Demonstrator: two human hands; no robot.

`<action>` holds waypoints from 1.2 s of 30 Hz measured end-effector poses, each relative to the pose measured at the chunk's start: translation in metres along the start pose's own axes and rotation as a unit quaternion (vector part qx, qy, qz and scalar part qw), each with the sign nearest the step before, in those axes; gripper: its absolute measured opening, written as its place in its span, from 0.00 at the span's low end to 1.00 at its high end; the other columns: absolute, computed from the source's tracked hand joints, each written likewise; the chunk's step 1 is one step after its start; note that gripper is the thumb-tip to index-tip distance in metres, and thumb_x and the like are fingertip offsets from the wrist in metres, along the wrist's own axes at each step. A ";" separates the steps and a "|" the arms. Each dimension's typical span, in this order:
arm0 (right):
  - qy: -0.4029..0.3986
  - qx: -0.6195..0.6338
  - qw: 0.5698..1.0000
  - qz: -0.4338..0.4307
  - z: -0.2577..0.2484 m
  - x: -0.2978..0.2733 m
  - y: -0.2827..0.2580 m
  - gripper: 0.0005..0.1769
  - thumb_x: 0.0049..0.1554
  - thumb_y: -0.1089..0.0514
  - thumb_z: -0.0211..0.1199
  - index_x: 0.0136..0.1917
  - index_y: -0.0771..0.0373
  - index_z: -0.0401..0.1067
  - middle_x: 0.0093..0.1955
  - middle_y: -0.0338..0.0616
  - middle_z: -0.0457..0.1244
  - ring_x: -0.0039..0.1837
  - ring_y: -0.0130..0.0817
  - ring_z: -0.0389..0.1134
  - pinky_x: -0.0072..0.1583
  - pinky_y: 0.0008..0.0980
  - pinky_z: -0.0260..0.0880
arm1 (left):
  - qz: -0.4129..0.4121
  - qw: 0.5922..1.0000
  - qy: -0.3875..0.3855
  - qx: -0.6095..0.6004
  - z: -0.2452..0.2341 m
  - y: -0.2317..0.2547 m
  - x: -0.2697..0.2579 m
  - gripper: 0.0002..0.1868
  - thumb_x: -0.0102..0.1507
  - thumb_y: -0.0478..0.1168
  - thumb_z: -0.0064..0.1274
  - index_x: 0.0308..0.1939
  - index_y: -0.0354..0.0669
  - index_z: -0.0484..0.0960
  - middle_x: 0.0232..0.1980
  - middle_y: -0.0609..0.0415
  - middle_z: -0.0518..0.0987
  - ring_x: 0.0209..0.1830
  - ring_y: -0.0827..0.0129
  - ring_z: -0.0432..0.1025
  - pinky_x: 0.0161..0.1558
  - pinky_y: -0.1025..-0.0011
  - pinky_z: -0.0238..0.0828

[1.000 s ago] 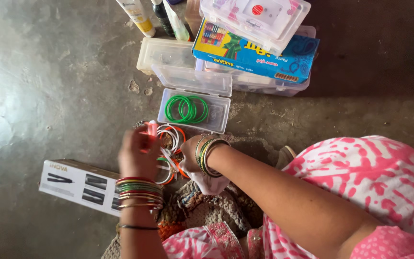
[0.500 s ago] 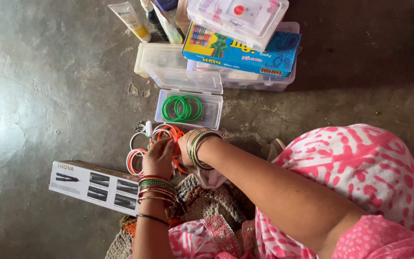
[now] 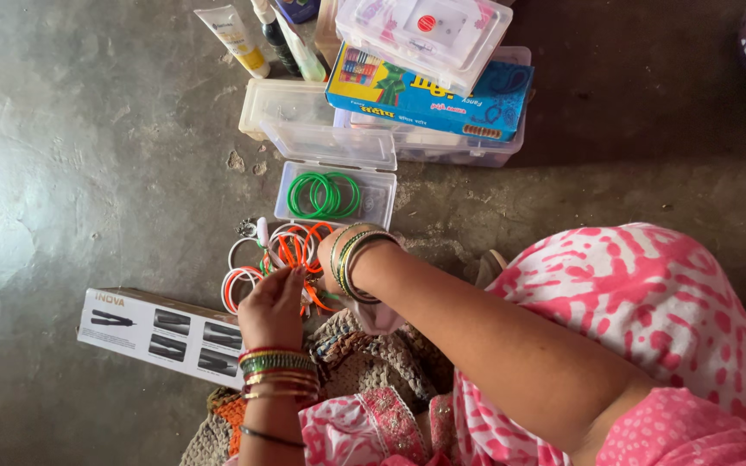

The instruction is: The person sits on the floor and wipes colorful bangles with a white cloth. They pick up bangles from a plastic container, wipe them individually, and place them back into the container. The person also wipes a small black object and a clear plastic box before continuing with the bangles.

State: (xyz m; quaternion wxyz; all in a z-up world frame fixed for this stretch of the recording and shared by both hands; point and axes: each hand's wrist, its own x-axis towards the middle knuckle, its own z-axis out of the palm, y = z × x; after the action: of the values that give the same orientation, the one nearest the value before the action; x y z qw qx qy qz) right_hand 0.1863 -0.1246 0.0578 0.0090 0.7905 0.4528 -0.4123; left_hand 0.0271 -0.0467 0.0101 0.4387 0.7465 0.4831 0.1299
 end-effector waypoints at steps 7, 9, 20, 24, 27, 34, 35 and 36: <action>0.015 0.047 0.996 0.076 -0.029 -0.017 0.001 0.21 0.58 0.46 0.62 0.59 0.59 0.77 0.61 0.54 0.68 0.63 0.49 0.71 0.63 0.48 0.72 | 0.008 0.996 -0.008 -0.086 -0.002 -0.007 0.003 0.13 0.66 0.41 0.58 0.45 0.31 0.85 0.39 0.52 0.86 0.35 0.78 0.73 0.39 0.77 0.70; 0.025 0.054 0.994 0.088 -0.034 -0.016 0.002 0.22 0.59 0.46 0.62 0.59 0.60 0.77 0.62 0.56 0.68 0.64 0.50 0.70 0.63 0.47 0.71 | -0.012 0.984 -0.028 -0.175 -0.003 -0.010 0.015 0.12 0.68 0.41 0.53 0.44 0.32 0.82 0.39 0.52 0.87 0.38 0.77 0.77 0.43 0.78 0.72; 0.399 0.160 0.835 -0.344 -0.017 0.022 -0.005 0.25 0.44 0.58 0.71 0.57 0.60 0.75 0.57 0.49 0.69 0.63 0.46 0.70 0.68 0.44 0.67 | -0.071 0.922 -0.044 -0.379 -0.002 -0.013 0.054 0.11 0.67 0.37 0.47 0.48 0.36 0.81 0.38 0.58 0.81 0.34 0.78 0.73 0.36 0.78 0.69; 0.417 0.129 0.831 -0.344 0.005 0.039 -0.009 0.34 0.45 0.64 0.71 0.66 0.60 0.73 0.67 0.49 0.67 0.69 0.44 0.68 0.71 0.41 0.66 | -0.047 0.931 -0.032 -0.362 -0.001 -0.008 0.066 0.09 0.69 0.37 0.48 0.46 0.34 0.80 0.38 0.59 0.80 0.34 0.80 0.71 0.34 0.80 0.66; 0.409 0.172 0.830 -0.337 0.005 0.045 -0.004 0.36 0.46 0.58 0.73 0.68 0.64 0.70 0.65 0.50 0.66 0.67 0.47 0.67 0.68 0.42 0.66 | -0.009 0.953 -0.025 -0.302 -0.004 -0.001 0.065 0.08 0.69 0.35 0.48 0.44 0.32 0.81 0.36 0.59 0.78 0.32 0.80 0.68 0.33 0.80 0.64; 0.425 0.188 0.845 -0.265 0.006 0.039 -0.014 0.26 0.50 0.52 0.71 0.61 0.57 0.74 0.59 0.44 0.69 0.60 0.44 0.71 0.64 0.41 0.70 | 0.051 0.951 -0.005 -0.306 -0.007 0.016 0.058 0.08 0.69 0.34 0.49 0.40 0.32 0.79 0.34 0.62 0.76 0.33 0.82 0.67 0.35 0.81 0.64; 0.425 0.200 0.846 -0.253 0.006 0.042 -0.014 0.23 0.51 0.52 0.70 0.60 0.56 0.75 0.59 0.44 0.70 0.59 0.44 0.72 0.62 0.41 0.71 | 0.056 0.951 0.007 -0.303 -0.008 0.016 0.057 0.07 0.69 0.34 0.50 0.40 0.32 0.80 0.34 0.62 0.76 0.33 0.82 0.67 0.35 0.81 0.63; 0.426 0.211 0.846 -0.242 0.007 0.044 -0.015 0.21 0.53 0.52 0.70 0.60 0.55 0.76 0.58 0.44 0.70 0.58 0.44 0.73 0.60 0.40 0.72 | 0.060 0.951 0.019 -0.301 -0.008 0.016 0.056 0.07 0.69 0.34 0.50 0.41 0.32 0.81 0.35 0.62 0.76 0.33 0.83 0.66 0.36 0.82 0.63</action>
State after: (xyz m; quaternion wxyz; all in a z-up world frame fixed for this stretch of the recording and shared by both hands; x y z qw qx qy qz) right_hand 0.1820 -0.0878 0.0297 -0.4516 0.7367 0.4911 -0.1102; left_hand 0.0599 0.0020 0.0143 0.6252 0.6047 0.3840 0.3099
